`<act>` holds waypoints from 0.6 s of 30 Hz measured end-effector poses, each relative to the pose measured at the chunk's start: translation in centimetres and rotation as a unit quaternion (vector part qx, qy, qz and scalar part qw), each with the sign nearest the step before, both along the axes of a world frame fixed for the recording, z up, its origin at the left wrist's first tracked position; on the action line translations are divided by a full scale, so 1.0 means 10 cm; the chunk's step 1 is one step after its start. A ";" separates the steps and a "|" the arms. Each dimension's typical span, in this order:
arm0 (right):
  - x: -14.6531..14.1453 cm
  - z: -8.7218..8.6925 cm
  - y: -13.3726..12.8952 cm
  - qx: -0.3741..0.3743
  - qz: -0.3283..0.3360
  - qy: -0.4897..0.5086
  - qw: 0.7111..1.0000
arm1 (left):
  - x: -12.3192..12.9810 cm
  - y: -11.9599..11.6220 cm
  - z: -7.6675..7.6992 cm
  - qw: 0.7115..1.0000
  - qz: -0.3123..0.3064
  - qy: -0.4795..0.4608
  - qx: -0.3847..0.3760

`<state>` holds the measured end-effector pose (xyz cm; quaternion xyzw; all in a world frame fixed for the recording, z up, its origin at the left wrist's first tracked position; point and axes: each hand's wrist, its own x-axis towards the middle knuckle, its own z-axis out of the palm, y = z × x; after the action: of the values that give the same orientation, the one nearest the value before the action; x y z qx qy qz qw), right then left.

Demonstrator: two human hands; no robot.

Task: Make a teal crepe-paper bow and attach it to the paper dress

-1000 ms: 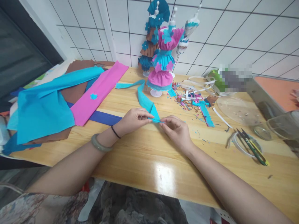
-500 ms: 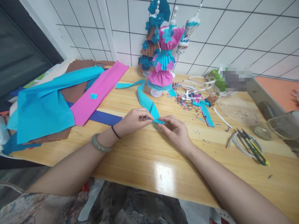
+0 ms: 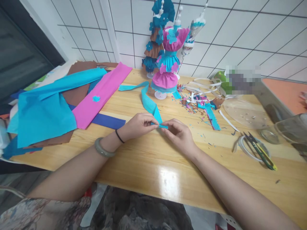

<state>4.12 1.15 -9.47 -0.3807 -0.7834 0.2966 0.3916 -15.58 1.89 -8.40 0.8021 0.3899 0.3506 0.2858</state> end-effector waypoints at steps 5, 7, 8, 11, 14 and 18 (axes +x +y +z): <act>0.00 0.00 0.01 0.001 0.004 0.001 1.000 | -0.01 0.00 0.00 1.000 0.009 0.009 0.009; 0.00 0.00 0.01 -0.001 0.006 0.004 1.000 | -0.02 0.00 0.01 1.000 0.009 0.016 0.015; 0.00 0.00 0.01 -0.002 0.007 0.005 1.000 | -0.02 0.00 0.01 1.000 0.009 0.020 0.018; 0.00 0.01 0.01 -0.008 0.010 0.012 1.000 | -0.03 0.00 0.01 0.999 0.007 0.025 0.026; 0.00 0.02 0.01 -0.014 0.007 0.016 1.000 | -0.04 0.01 0.02 0.999 0.005 0.022 0.030; 0.01 0.01 0.01 -0.021 0.001 0.017 1.000 | -0.04 0.01 0.03 0.999 -0.004 0.029 0.032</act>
<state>4.20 1.26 -9.38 -0.3829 -0.7709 0.3197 0.3961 -15.99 1.98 -8.09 0.8223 0.3833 0.3381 0.2503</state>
